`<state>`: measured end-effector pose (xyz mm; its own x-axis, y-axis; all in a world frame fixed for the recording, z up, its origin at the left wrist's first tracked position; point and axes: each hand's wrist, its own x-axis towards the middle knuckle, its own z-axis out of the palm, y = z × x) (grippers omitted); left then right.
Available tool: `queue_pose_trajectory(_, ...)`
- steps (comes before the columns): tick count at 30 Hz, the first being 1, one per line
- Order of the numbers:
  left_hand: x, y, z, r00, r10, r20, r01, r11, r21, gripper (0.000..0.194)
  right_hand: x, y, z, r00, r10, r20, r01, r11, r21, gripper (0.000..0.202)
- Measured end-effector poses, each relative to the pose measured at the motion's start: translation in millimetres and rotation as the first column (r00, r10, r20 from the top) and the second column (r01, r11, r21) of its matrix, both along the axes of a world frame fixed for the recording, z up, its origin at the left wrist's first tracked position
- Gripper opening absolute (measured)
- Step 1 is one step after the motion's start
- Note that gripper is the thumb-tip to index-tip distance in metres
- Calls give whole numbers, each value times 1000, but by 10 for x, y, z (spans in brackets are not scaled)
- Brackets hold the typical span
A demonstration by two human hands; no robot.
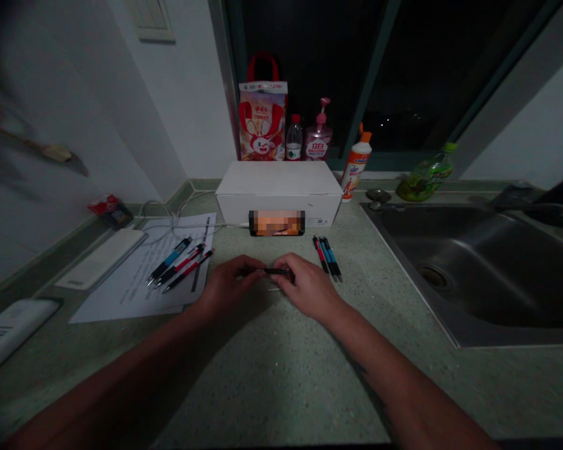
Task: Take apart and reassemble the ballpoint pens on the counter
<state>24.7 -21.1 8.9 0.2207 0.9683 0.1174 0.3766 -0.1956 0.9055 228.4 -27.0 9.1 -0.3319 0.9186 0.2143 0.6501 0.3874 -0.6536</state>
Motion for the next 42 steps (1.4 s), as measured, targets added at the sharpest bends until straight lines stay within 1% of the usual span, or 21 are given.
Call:
queue_pose_trajectory(1, 0, 0, 3, 1000, 3, -4, -3, 1000, 0, 9, -1, -2, 8, 1000, 11, 16, -11, 1000, 2, 9)
queue_pose_trajectory(3, -2, 1, 3, 1000, 4, -11, -4, 1000, 4, 9, -2, -4, 21, 999, 31, 30, -31, 999, 8, 13)
queue_pose_trajectory(5, -4, 3, -5, 1000, 0, -10, 0, 1000, 15, 9, -1, -6, 25, 1000, 19, 16, -19, 1000, 6, 11)
queue_pose_trajectory(7, -7, 6, -17, 1000, -10, 4, 10, 1000, 27, 10, 2, -6, 24, 1000, 0, 9, 0, 1000, 5, 16)
queue_pose_trajectory(9, -9, 8, -23, 1000, -18, 15, 18, 999, 31, 10, 3, -5, 23, 999, 18, 29, -19, 1000, 12, 10)
queue_pose_trajectory(11, -9, 10, -21, 1000, -18, 11, 17, 1000, 26, 10, 2, -5, 24, 998, 42, 40, -43, 999, 17, 13)
queue_pose_trajectory(13, -6, 12, -13, 1000, -8, -4, 8, 1000, 11, 9, 1, -6, 28, 999, 31, 30, -31, 999, 6, 10)
queue_pose_trajectory(15, -1, 13, -5, 1000, -3, -9, 3, 1000, -5, 9, 1, -6, 31, 1000, 15, 16, -15, 1000, 1, 12)
queue_pose_trajectory(17, 6, 11, 0, 1000, -7, -7, 7, 1000, -14, 8, 5, -4, 30, 999, 33, 23, -33, 999, 15, 9)
queue_pose_trajectory(20, 14, 10, -2, 1000, -15, -26, 15, 1000, -12, 8, 15, 6, 20, 996, 62, 58, -64, 998, 29, 22)
queue_pose_trajectory(23, 7, 13, -24, 996, -33, -87, 34, 999, 3, 12, 25, 19, 4, 995, 56, 79, -56, 998, -12, 29)
queue_pose_trajectory(26, -12, 11, -59, 978, -72, -198, 86, 994, 63, 16, 38, 33, 10, 995, 36, 95, -33, 999, -35, 35)
queue_pose_trajectory(28, -20, 1, -79, 950, -117, -291, 162, 977, 136, 15, 49, 39, 31, 994, -5, 107, 7, 1000, -19, 31)
queue_pose_trajectory(30, -19, -13, -94, 905, -186, -382, 279, 939, 203, 13, 60, 38, 56, 994, -38, 104, 39, 999, -12, 23)
queue_pose_trajectory(32, -13, -23, -106, 861, -241, -448, 371, 900, 228, 10, 67, 30, 72, 995, -6, 98, 10, 999, -47, 16)
queue_pose_trajectory(33, -11, -24, -110, 852, -242, -464, 381, 895, 233, 9, 68, 24, 76, 994, 23, 103, -16, 998, -64, 14)
queue_pose_trajectory(35, -13, -21, -113, 859, -214, -466, 354, 904, 238, 8, 69, 14, 79, 990, 69, 126, -60, 995, -75, 12)
queue_pose_trajectory(37, -18, -19, -102, 863, -203, -463, 339, 912, 232, 9, 72, 12, 81, 986, 59, 159, -52, 998, -43, 12)
queue_pose_trajectory(38, -20, -21, -91, 853, -217, -476, 354, 909, 220, 10, 75, 15, 84, 983, 38, 177, -35, 999, -22, 13)
queue_pose_trajectory(40, -17, -38, -63, 799, -273, -536, 423, 889, 178, 10, 84, 24, 95, 977, 0, 212, 0, 1000, -1, 17)
queue_pose_trajectory(42, -5, -64, -37, 738, -319, -594, 482, 866, 135, 10, 92, 34, 104, 966, -21, 259, 24, 1000, -8, 19)
